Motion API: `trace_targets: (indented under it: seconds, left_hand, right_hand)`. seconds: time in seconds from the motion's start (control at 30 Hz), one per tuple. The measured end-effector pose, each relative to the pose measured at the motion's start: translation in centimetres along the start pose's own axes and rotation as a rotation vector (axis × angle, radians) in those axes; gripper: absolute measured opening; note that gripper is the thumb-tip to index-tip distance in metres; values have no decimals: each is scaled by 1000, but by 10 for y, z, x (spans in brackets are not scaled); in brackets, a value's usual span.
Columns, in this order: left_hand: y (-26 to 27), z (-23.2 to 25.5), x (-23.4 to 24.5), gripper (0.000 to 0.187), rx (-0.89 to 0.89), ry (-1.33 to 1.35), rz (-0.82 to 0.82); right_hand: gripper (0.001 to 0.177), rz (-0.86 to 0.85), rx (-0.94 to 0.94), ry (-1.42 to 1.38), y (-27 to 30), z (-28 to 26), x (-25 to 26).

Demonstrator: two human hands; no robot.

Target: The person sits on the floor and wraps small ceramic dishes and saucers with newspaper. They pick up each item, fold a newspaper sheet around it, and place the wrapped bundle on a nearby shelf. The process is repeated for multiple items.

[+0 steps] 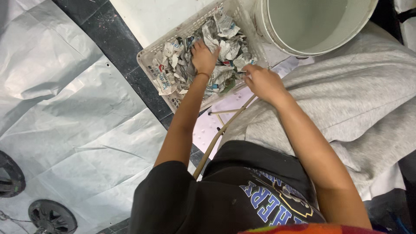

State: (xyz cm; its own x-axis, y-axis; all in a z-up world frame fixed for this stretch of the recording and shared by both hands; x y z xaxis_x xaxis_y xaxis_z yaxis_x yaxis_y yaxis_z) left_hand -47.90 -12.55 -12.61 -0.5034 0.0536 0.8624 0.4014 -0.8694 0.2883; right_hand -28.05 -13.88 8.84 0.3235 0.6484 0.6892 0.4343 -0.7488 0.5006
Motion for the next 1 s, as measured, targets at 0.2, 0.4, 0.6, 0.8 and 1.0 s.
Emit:
trace_targets:
  seconds: [0.2,0.4,0.6,0.8,1.0]
  left_hand:
    - [-11,-22,-50,48,26,57,-41]
    - [41,-26,29,38,-93,941,55]
    - [88,-1,102,47,-181,1590,-284]
    - [119,77,137,54,-68,1696,-426]
    - [152,204,188,64,-390,1612,-433]
  right_hand:
    - [22,101,39,-171,-16,-6,9]
    - [48,159,156,-278,-15,-11,8]
    - [85,78,159,-849,0,-47,15]
    - [70,605,276,-416,58,-24,43]
    - [60,757,151,-93,131,8,88]
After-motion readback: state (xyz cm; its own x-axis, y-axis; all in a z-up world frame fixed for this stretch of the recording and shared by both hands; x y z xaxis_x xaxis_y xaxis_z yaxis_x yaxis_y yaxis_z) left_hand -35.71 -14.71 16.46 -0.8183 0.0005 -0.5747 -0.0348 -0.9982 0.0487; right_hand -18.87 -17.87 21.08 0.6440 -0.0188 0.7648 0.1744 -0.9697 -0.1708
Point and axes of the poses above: each hand's wrist, its own y-axis away from the middle knuckle, its own x-axis out of the back of the hand, z = x × y, the point moved 4 cm from there along -y, towards the middle knuckle, and after that the axes turned 5 degrees about -y, right-handed, at the moved point
